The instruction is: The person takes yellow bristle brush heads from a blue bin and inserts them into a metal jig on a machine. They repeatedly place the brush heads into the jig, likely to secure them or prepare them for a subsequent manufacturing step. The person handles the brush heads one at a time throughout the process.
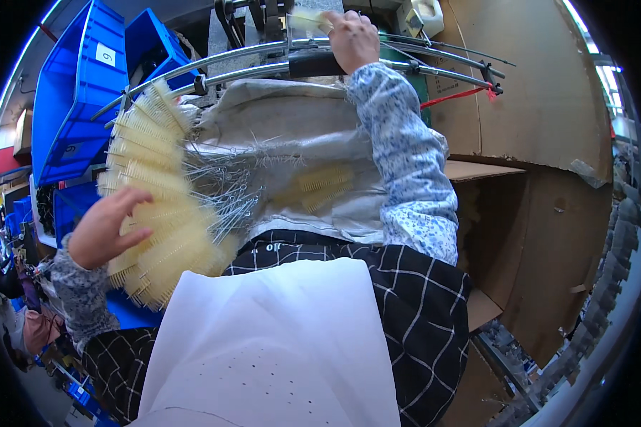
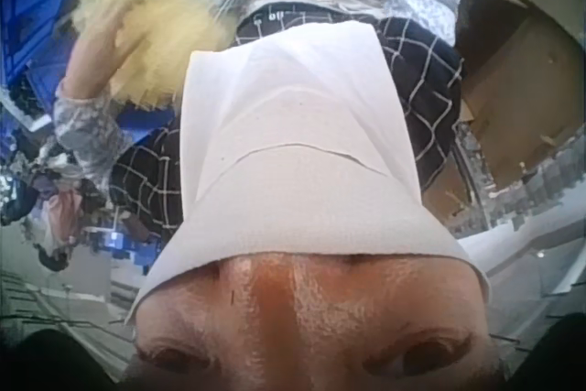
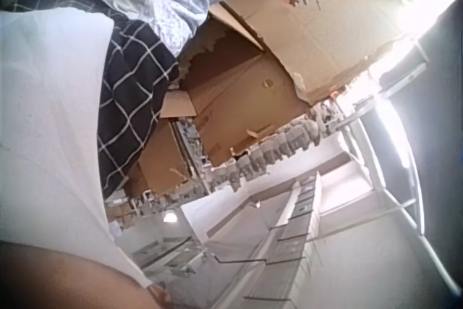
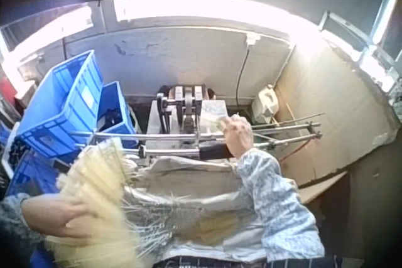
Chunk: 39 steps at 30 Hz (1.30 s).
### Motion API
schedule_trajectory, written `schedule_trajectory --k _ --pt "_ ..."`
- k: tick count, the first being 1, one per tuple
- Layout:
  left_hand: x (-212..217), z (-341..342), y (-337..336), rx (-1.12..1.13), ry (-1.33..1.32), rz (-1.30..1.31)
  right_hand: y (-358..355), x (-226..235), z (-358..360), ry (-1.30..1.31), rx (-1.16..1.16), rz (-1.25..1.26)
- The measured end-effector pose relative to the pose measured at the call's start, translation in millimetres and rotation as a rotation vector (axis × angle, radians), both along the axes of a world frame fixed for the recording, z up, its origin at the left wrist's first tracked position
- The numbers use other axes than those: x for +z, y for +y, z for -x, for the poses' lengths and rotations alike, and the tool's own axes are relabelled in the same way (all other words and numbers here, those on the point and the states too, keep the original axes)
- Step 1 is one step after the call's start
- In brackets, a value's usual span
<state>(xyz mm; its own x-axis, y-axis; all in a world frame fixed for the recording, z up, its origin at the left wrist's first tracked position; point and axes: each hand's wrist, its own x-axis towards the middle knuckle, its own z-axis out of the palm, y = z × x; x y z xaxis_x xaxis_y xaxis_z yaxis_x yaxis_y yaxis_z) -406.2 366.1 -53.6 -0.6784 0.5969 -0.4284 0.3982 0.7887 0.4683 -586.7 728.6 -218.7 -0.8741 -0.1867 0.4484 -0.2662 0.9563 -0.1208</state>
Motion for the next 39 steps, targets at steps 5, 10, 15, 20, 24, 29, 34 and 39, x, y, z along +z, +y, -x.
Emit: schedule_trajectory --k 5,10,15,20,24,29,34,39 --pt "-11.6 -9.2 4.2 0.015 -0.058 -0.051 -7.3 -8.8 19.5 -0.07 -0.121 -0.182" --pt "-6.1 -6.9 3.9 0.049 -0.149 -0.044 -9.3 -13.1 28.2 -0.11 -0.106 -0.183" --pt "5.4 -2.5 2.7 0.196 -0.183 -0.148 -9.9 -15.3 27.3 -0.091 -0.049 -0.142" --pt "23.4 -8.7 -25.6 0.159 0.347 -0.486 -5.7 -19.6 35.6 -0.095 0.054 -0.086" --pt "40.9 -12.5 -46.7 0.303 0.384 -0.561 -8.3 1.4 31.3 -0.129 0.01 -0.175" --pt "38.7 -3.6 -23.9 0.215 0.293 -0.578 -0.4 -20.6 61.7 -0.286 0.099 -0.184" --pt "43.1 1.3 -19.7 0.181 0.275 -0.527 14.2 -19.0 42.6 0.106 -0.068 -0.208" --pt "38.6 -2.4 -24.6 0.263 0.373 -0.547 44.6 -22.1 29.3 -0.106 -0.261 -0.064"
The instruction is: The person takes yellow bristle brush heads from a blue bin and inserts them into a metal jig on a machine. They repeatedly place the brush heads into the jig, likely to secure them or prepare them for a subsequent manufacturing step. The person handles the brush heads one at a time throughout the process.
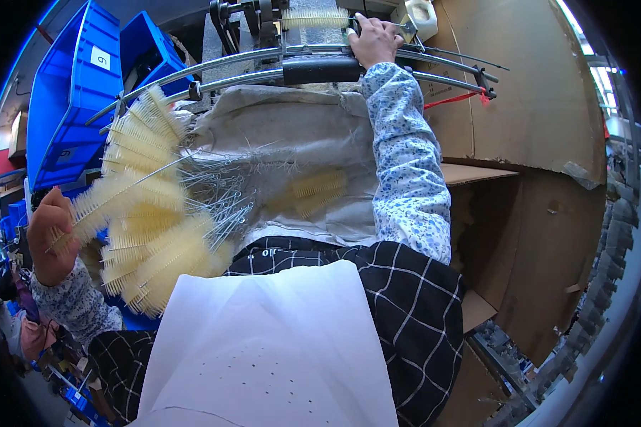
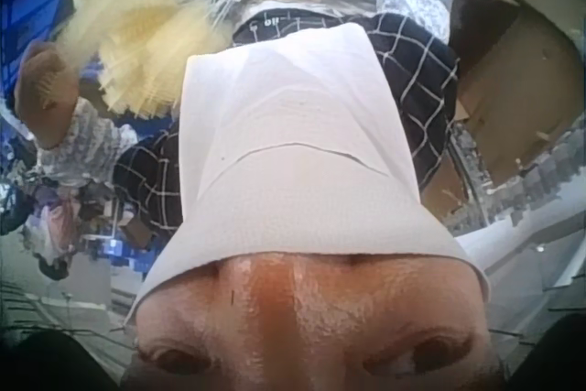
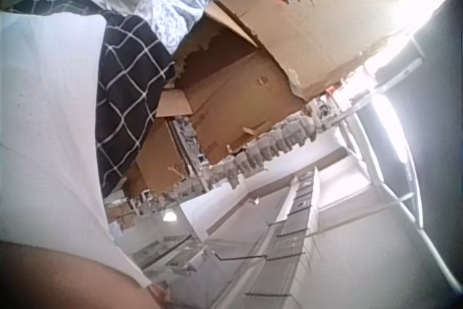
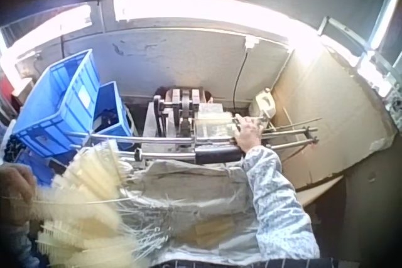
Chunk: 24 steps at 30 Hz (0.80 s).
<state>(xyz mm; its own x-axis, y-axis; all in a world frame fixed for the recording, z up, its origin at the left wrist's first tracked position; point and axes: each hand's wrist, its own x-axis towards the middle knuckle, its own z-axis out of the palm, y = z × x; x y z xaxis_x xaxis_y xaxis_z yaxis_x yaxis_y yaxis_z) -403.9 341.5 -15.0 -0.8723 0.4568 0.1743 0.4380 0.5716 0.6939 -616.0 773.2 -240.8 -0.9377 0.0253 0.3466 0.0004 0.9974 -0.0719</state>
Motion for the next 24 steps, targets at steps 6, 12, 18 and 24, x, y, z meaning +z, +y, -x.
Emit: schedule_trajectory --k 6,12,18,24 --pt "8.8 0.1 -0.9 -0.072 0.037 -0.02 -7.5 -8.9 4.8 0.047 0.097 0.224" --pt "13.1 -2.8 -8.0 -0.071 0.072 -0.041 -36.5 -4.5 1.2 0.044 0.106 0.229" --pt "13.8 -7.4 -9.2 -0.058 0.081 -0.056 -88.0 -5.5 -1.5 0.07 0.099 0.197" --pt "13.8 3.7 11.0 -0.118 0.041 -0.072 -141.2 4.0 -5.9 -0.034 0.055 0.153"
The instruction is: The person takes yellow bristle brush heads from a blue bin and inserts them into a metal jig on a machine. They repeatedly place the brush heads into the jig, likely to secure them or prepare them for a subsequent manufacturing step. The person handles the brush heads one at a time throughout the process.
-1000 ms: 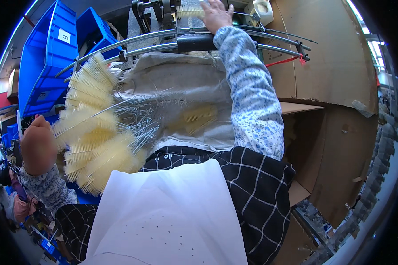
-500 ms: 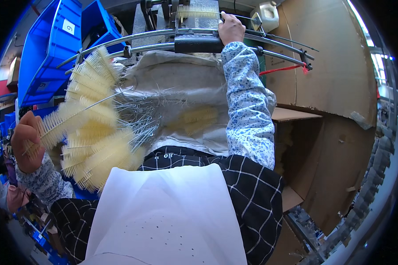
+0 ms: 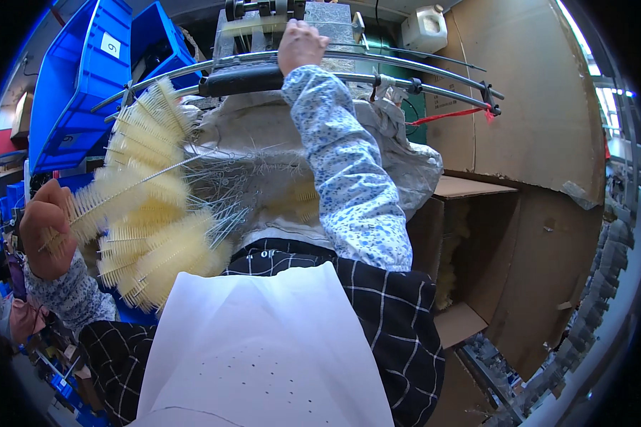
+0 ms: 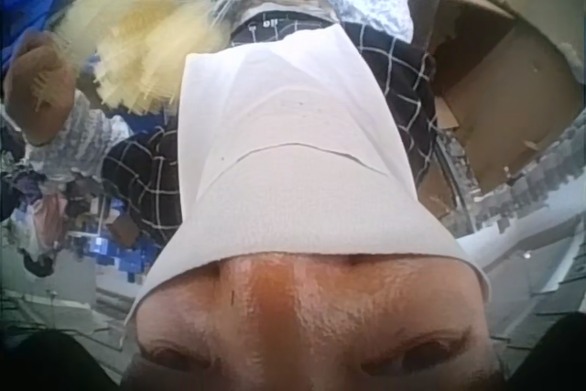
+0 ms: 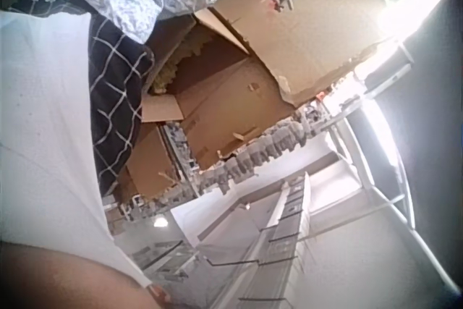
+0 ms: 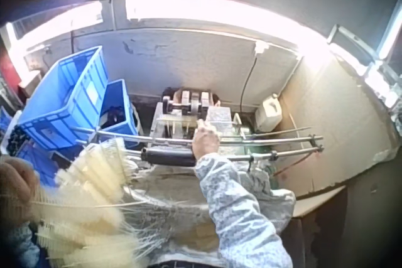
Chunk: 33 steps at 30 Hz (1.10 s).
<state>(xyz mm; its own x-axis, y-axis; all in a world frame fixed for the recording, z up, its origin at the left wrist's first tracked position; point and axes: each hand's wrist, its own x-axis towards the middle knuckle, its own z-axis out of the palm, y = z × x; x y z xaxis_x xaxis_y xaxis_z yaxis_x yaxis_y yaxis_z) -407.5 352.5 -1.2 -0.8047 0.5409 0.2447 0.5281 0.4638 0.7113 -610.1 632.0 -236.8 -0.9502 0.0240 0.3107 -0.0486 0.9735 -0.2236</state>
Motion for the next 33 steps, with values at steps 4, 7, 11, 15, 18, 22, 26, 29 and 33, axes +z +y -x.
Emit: schedule_trajectory --k 4,7,11,15,18,22,26,29,33 --pt "5.5 5.8 10.8 -0.058 0.004 0.034 0.2 1.6 -0.3 -0.014 0.009 0.014" --pt "5.7 8.0 11.6 -0.053 0.001 0.06 16.3 2.5 -0.9 -0.007 0.016 -0.009" --pt "0.9 1.3 -0.9 -0.001 -0.013 0.071 59.2 4.5 -1.0 0.009 0.022 -0.036" --pt "-5.2 1.4 -10.1 -0.028 -0.064 0.032 123.8 -14.9 16.5 0.059 0.057 -0.002" --pt "-6.8 6.3 -7.7 -0.083 -0.08 0.014 160.2 -3.8 27.7 -0.101 0.093 0.104" --pt "-9.7 17.5 10.3 -0.184 -0.174 -0.01 187.9 -3.3 48.4 -0.144 -0.029 -0.089" --pt "-20.8 22.0 22.7 -0.248 -0.276 -0.035 201.6 6.7 45.6 -0.178 0.246 -0.179" --pt "-27.0 22.5 27.9 -0.241 -0.313 -0.06 213.5 49.1 -6.1 -0.318 0.263 0.084" --pt "-33.0 27.2 43.9 -0.306 -0.381 -0.136 211.4 97.5 -81.9 -0.727 0.369 0.489"
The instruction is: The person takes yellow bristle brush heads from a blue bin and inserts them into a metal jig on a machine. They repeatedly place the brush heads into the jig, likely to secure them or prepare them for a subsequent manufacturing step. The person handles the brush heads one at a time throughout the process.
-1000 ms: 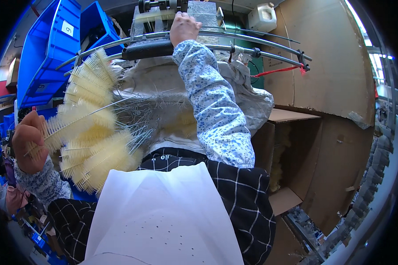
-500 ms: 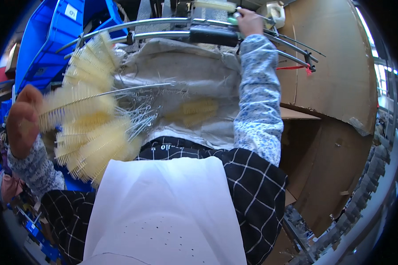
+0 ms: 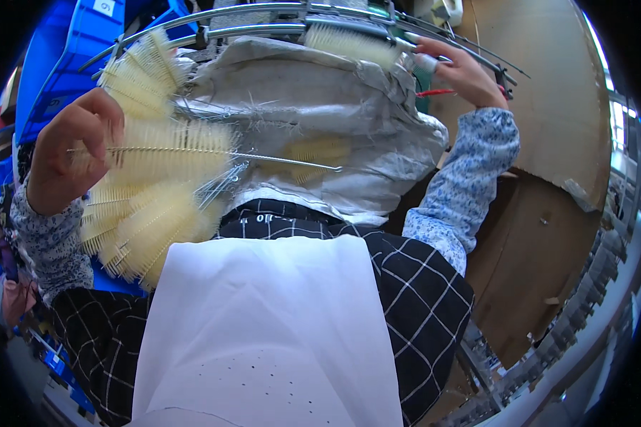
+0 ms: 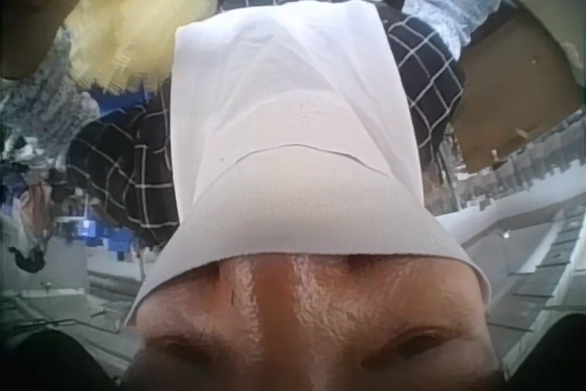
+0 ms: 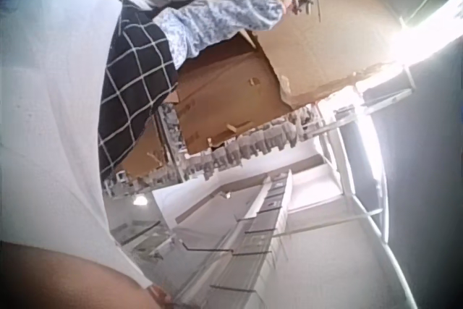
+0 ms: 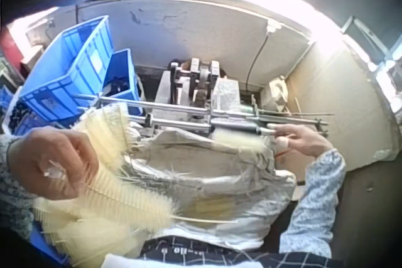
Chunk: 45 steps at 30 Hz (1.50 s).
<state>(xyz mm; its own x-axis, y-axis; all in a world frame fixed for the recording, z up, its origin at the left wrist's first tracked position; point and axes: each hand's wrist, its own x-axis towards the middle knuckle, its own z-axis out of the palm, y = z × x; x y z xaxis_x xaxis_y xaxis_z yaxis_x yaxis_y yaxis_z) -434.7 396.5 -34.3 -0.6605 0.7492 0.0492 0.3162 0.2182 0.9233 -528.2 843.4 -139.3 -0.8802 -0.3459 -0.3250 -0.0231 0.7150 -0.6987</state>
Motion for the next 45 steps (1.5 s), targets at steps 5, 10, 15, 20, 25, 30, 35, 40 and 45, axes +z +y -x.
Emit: schedule_trajectory --k 5,10,15,20,25,30,35,40,45 --pt "-23.2 0.5 40.4 0.073 0.093 -0.001 -120.3 14.4 -50.0 -0.212 0.531 0.35" --pt "-25.4 -2.4 29.3 0.083 0.157 0.201 -203.7 2.2 -92.0 -0.639 0.371 0.914" --pt "35.0 -31.3 -4.9 -0.111 0.052 0.511 -137.8 -56.8 17.3 0.992 -0.071 -0.407" --pt "11.3 -53.6 -6.9 -0.247 -0.042 0.704 -117.3 -70.6 64.2 0.795 -0.139 -0.716" --pt "0.5 -56.4 -7.1 -0.149 0.059 0.671 -121.5 -79.9 76.8 0.741 -0.143 -0.737" --pt "0.1 -45.0 -13.5 -0.079 0.063 0.498 -115.2 -79.9 77.4 0.74 -0.146 -0.658" --pt "24.5 -44.9 -20.7 0.145 0.154 0.366 -119.6 -85.3 80.6 0.679 -0.159 -0.636" --pt "31.3 -45.1 -26.1 0.18 0.236 0.268 -115.5 -86.0 86.1 0.652 -0.127 -0.603" --pt "30.4 -43.6 -30.3 0.202 0.23 0.033 -119.9 -81.4 103.6 0.627 -0.021 -0.697"
